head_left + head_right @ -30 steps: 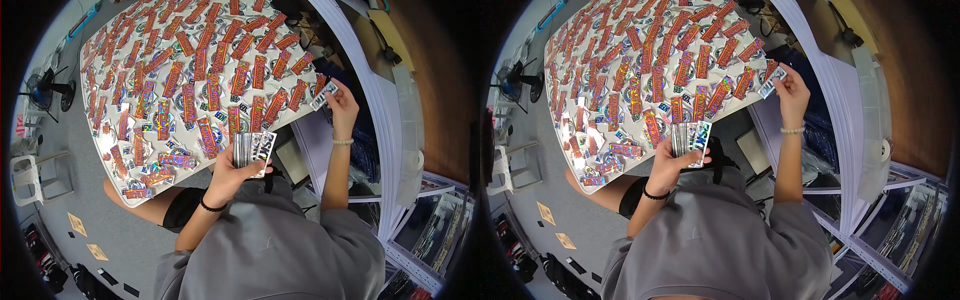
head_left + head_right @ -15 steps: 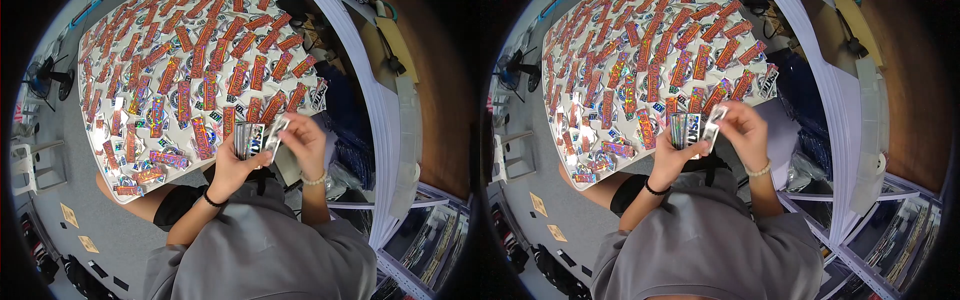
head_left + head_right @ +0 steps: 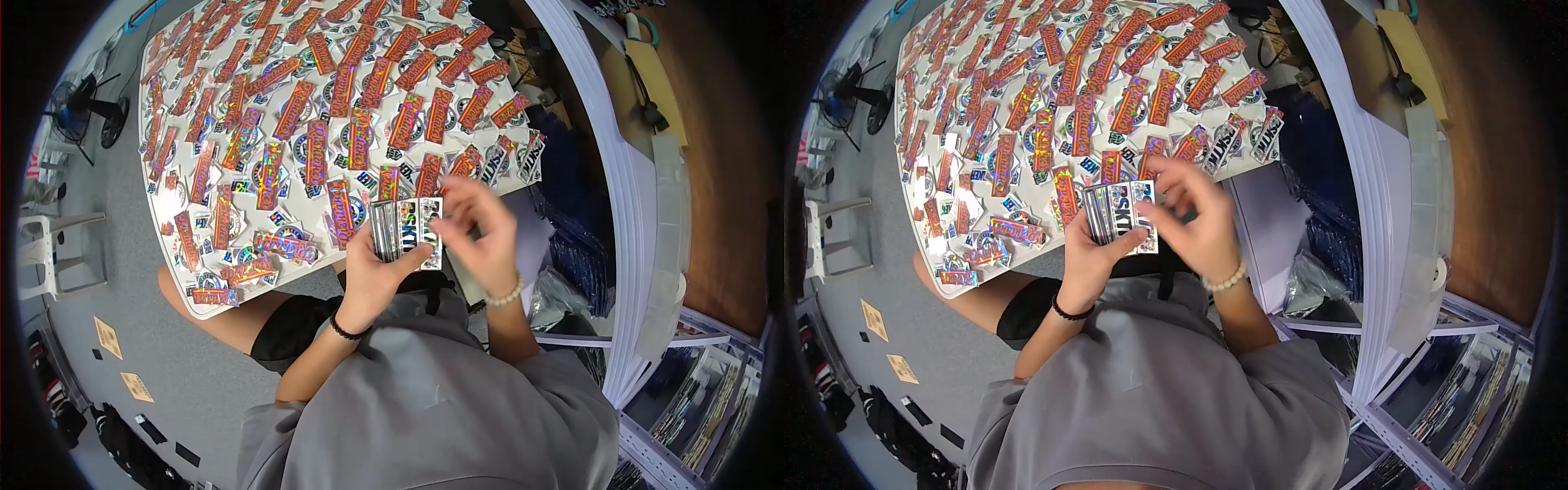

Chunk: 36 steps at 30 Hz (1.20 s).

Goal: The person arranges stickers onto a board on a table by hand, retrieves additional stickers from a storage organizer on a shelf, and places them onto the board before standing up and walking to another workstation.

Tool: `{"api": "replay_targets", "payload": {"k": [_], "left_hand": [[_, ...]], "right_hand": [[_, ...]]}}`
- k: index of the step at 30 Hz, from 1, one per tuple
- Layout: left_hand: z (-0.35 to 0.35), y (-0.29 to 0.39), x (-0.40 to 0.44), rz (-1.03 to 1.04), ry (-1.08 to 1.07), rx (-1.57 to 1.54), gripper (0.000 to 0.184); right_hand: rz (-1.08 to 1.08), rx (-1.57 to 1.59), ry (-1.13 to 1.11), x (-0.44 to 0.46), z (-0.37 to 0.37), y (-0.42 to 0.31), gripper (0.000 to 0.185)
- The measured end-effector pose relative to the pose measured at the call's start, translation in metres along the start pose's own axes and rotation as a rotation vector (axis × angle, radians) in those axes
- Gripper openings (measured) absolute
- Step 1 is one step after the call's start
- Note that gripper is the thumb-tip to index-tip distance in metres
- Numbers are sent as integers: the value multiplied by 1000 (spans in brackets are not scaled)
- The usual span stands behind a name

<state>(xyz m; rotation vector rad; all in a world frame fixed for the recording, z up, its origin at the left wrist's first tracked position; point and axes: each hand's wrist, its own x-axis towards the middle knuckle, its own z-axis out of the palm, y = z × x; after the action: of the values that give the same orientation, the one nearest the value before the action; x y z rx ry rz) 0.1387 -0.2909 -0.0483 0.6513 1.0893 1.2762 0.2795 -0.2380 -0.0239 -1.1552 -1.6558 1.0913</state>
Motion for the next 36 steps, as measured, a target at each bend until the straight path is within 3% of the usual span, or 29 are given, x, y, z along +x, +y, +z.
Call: {"api": "replay_targets", "payload": {"k": [2,5,9,10,12,15,16,17,19,22,24,32,35,36], "left_hand": [[-4,3,-1,-32,0,-17,26],[-7,13,-4,-144,38,-96,24],[-19,7,-9,-141,55,-199,20],[-20,6,-9,-121,50,-202,20],[-20,5,-9,-106,50,-188,22],[-19,7,-9,-88,73,-164,25],[-19,7,-8,-84,66,-142,25],[-19,3,-5,12,102,-5,25],[-21,2,-7,-5,105,-10,26],[-23,7,-10,-86,114,-117,26],[-27,10,-13,-116,135,-135,26],[-32,13,-19,-130,126,-135,23],[-35,10,-20,-127,115,-135,23],[-35,10,-21,-128,107,-140,23]], "right_hand": [[110,232,-45,-8,12,5,24],[140,294,196,6,10,27,22],[14,-468,362,24,0,42,39],[11,-470,359,25,2,40,39],[-208,-697,581,28,9,35,40],[-231,-525,449,15,20,19,40],[-304,-429,273,13,22,12,38],[-168,-236,135,6,30,4,36],[49,111,-61,-6,37,6,35],[48,161,119,1,37,16,33],[40,-10,226,13,25,22,34],[-108,-281,143,24,24,28,32],[-90,-71,121,19,19,32,31],[-95,-165,122,20,7,32,32]]}}
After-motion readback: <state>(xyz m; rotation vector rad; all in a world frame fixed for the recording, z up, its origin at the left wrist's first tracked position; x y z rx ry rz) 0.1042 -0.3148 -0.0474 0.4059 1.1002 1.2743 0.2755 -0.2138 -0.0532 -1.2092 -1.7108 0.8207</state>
